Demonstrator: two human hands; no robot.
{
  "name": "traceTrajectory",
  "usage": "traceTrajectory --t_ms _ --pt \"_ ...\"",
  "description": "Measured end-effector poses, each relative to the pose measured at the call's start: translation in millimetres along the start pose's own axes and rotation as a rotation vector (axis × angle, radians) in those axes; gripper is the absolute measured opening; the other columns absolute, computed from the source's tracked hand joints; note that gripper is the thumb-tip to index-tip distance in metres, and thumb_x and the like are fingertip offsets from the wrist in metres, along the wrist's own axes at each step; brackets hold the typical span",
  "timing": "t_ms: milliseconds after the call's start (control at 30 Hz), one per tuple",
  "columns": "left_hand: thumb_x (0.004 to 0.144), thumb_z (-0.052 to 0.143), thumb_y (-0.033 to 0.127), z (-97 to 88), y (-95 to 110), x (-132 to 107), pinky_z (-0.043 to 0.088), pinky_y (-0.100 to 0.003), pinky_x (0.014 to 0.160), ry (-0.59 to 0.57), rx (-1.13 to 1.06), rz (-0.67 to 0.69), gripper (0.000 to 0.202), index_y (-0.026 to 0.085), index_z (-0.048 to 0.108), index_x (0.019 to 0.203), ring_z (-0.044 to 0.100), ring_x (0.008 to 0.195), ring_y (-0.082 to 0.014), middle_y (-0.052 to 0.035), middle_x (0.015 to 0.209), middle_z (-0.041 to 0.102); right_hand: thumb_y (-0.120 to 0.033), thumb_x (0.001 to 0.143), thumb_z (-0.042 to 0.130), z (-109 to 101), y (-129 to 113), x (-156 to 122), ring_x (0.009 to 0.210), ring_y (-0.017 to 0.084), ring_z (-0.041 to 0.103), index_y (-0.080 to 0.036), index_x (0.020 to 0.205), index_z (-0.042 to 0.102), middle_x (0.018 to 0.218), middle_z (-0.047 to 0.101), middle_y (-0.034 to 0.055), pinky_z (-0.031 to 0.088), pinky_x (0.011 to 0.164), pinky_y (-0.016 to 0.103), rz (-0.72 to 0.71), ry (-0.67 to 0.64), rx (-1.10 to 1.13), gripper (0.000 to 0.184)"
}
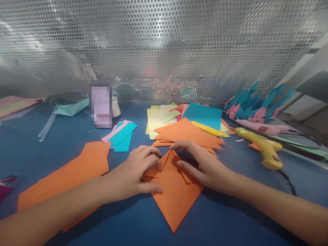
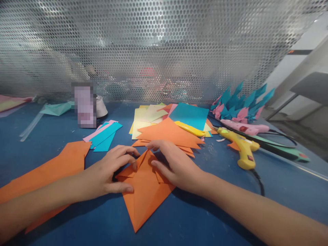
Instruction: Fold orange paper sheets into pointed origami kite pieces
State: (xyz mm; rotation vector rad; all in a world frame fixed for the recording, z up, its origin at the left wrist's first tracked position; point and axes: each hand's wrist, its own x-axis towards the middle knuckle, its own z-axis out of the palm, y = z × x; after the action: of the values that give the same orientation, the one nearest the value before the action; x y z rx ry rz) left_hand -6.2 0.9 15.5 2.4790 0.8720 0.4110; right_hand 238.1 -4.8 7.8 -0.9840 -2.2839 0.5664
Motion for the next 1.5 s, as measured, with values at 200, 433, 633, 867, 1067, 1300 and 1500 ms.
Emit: traceTrajectory --t_ms 200,433,633,867,1067,1300,1500 --pt "0.076 0.071 0.033 -0.9 3 1 0.044 -0.033 0.085 0.012 -0.132 -0.012 0.027 0.022 0.052 0.092 0.05 0.098 -0.0199 -0.0038 0.104 0.05 -0.019 0.088 0.052 3 2 1 0.083 0.013 0.059 -0.026 0.126 0.031 0.116 0.053 0.0084 0.053 0.074 0.03 0.111 0.083 0.438 0.044" --pt "0.077 0.068 0.023 -1.4 -4 2 0.045 -0.03 0.081 0.293 -0.312 -0.128 0.021 0.023 0.052 0.09 0.05 0.094 -0.0169 -0.0025 0.104 0.048 -0.036 0.088 0.055 -2 2 3 0.071 0.012 0.057 -0.024 0.097 0.04 0.083 0.054 -0.0002 0.052 0.063 0.025 0.207 0.072 0.457 0.02" --pt "0.075 0.068 0.024 -2.5 -7 4 0.045 -0.023 0.062 0.318 -0.449 -0.231 0.017 0.019 0.051 0.077 0.05 0.069 -0.0115 0.0023 0.077 0.051 -0.049 0.093 0.042 -5 3 1 0.059 0.011 0.051 -0.022 0.091 0.051 0.079 0.052 0.0002 0.049 0.049 0.021 0.217 0.072 0.431 0.028" --pt "0.074 0.069 0.029 -6.2 -8 6 0.048 -0.025 0.059 0.34 -0.437 -0.302 0.014 0.018 0.06 0.074 0.054 0.065 -0.0121 0.0008 0.072 0.058 -0.042 0.075 0.071 -3 7 4 0.07 0.012 0.056 -0.019 0.085 0.055 0.077 0.053 -0.0008 0.051 0.061 0.023 0.226 0.086 0.512 0.03" --pt "0.076 0.067 0.023 -4.4 -8 6 0.053 -0.027 0.068 0.422 -0.451 -0.15 0.01 0.02 0.066 0.085 0.061 0.081 -0.0152 -0.0033 0.09 0.062 -0.038 0.077 0.069 -6 6 6 0.061 0.011 0.06 -0.019 0.081 0.054 0.071 0.058 -0.0012 0.053 0.055 0.023 0.265 0.198 0.49 0.024" --pt "0.083 0.056 0.006 -11.4 9 -4 0.049 -0.028 0.07 0.624 -0.144 0.141 0.018 0.023 0.059 0.077 0.059 0.077 -0.0136 0.0003 0.081 0.063 -0.028 0.083 0.064 -8 -10 -4 0.047 0.009 0.06 -0.025 0.096 0.049 0.082 0.064 -0.0015 0.053 0.042 0.021 0.079 0.396 0.409 0.02" --pt "0.078 0.048 0.0 -8.3 9 -9 0.048 -0.03 0.069 0.567 0.104 0.412 0.025 0.024 0.045 0.085 0.056 0.073 -0.0151 -0.0006 0.08 0.063 -0.009 0.087 0.052 -19 -14 -7 0.083 0.016 0.071 -0.025 0.086 0.058 0.089 0.073 0.002 0.057 0.071 0.026 -0.229 0.32 -0.083 0.016"
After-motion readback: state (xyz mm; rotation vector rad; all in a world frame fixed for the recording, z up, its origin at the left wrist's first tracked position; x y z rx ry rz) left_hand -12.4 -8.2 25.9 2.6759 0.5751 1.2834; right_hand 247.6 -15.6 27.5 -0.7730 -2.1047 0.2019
